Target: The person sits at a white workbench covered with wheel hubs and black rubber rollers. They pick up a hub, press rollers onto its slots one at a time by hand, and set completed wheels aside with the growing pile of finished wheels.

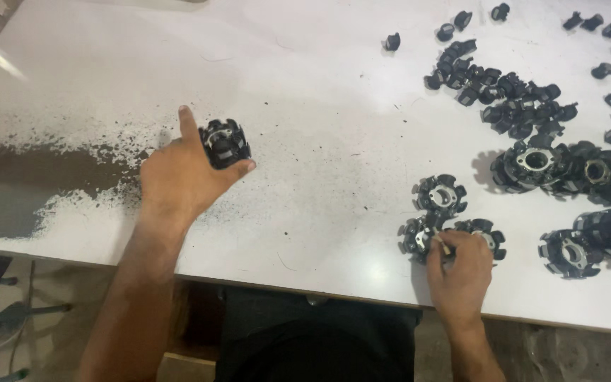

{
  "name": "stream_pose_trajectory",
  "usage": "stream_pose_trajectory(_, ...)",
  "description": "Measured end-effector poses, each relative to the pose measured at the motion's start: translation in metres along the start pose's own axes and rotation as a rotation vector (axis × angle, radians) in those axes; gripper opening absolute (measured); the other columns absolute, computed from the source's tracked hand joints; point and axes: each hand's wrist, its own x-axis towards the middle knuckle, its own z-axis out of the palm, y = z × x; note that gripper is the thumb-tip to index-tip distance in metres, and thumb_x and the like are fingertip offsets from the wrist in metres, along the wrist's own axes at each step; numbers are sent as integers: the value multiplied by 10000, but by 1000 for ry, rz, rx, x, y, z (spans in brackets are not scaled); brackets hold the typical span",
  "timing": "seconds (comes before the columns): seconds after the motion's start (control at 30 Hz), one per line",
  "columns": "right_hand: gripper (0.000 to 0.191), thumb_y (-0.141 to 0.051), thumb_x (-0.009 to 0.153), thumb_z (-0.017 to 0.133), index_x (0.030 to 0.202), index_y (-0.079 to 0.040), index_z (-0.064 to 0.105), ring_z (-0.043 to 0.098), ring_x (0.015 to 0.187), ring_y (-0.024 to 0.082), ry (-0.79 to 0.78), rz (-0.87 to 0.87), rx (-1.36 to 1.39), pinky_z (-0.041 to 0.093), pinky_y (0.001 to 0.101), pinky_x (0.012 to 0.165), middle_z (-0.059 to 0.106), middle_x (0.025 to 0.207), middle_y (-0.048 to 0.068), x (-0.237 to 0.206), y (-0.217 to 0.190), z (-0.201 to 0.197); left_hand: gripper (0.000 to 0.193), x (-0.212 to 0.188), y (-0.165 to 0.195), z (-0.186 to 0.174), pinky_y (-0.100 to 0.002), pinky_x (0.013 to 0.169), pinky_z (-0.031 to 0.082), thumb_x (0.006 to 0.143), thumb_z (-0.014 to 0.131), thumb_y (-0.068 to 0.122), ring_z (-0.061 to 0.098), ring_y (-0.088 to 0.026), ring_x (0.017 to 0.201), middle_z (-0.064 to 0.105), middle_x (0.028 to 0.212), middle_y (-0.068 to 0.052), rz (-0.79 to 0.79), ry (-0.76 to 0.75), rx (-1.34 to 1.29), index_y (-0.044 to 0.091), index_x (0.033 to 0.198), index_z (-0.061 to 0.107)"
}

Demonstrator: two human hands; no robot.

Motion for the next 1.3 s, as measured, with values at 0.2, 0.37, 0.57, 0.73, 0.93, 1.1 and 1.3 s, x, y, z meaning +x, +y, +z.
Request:
stream_pose_trajectory(0.2,178,-24,943,739,1082,-25,629,619,1037,360,17,62,-27,477,472,951,672,1073,141,5,9,-1,1195,0,-8,9,-590,1042,428,709,845,580,503,-372,1319,476,1464,-235,569,201,15,120,1593,186)
stream_pose_trajectory(0.37,194,-41,945,735,1107,-20,631,628,1033,349,28,95,-2,481,483,999,676,1055,130,9,7,-4,1088,-17,10,13,-478,1090,492,848,767,429,580,-281,1210,536,1375,-155,388,-55,-39,210,1675,95)
stream_pose_trajectory(0.57,245,-46,972,718,1192,-6,616,632,1065,359,98,95,61,434,532,1188,674,1087,152,0,9,0,1079,-79,50,62,-402,1034,517,850,741,425,609,-233,1102,628,1232,-117,677,-234,-98,163,1657,74)
stream_pose_trajectory(0.73,228,-50,1005,666,1209,-35,566,651,1201,310,130,39,261,355,587,1297,677,1184,144,-18,-8,3,1036,-94,79,117,-537,1052,434,853,808,439,543,-382,1236,558,1317,-255,998,65,-104,72,1600,190)
stream_pose_trajectory(0.93,220,-48,926,683,1127,-46,594,676,1167,283,7,99,407,337,613,1261,692,1134,144,-53,-53,-1,361,-96,60,133,-525,1165,411,860,772,227,463,-354,1444,509,1457,-173,1163,283,-407,104,1160,613)
stream_pose_trajectory(1.1,222,-37,890,701,1091,-61,609,695,1130,282,-112,53,531,345,608,1231,727,1087,106,-45,-80,17,258,-91,60,132,-528,1045,456,802,757,170,540,-383,1285,553,1307,-188,1030,199,-380,40,996,647)
stream_pose_trajectory(1.3,262,-32,864,724,1101,-53,612,689,1078,284,-162,5,467,381,589,1174,717,1065,106,-32,-97,29,249,-94,54,138,-481,967,518,809,765,172,621,-375,1148,614,1279,-174,837,173,-488,23,986,673)
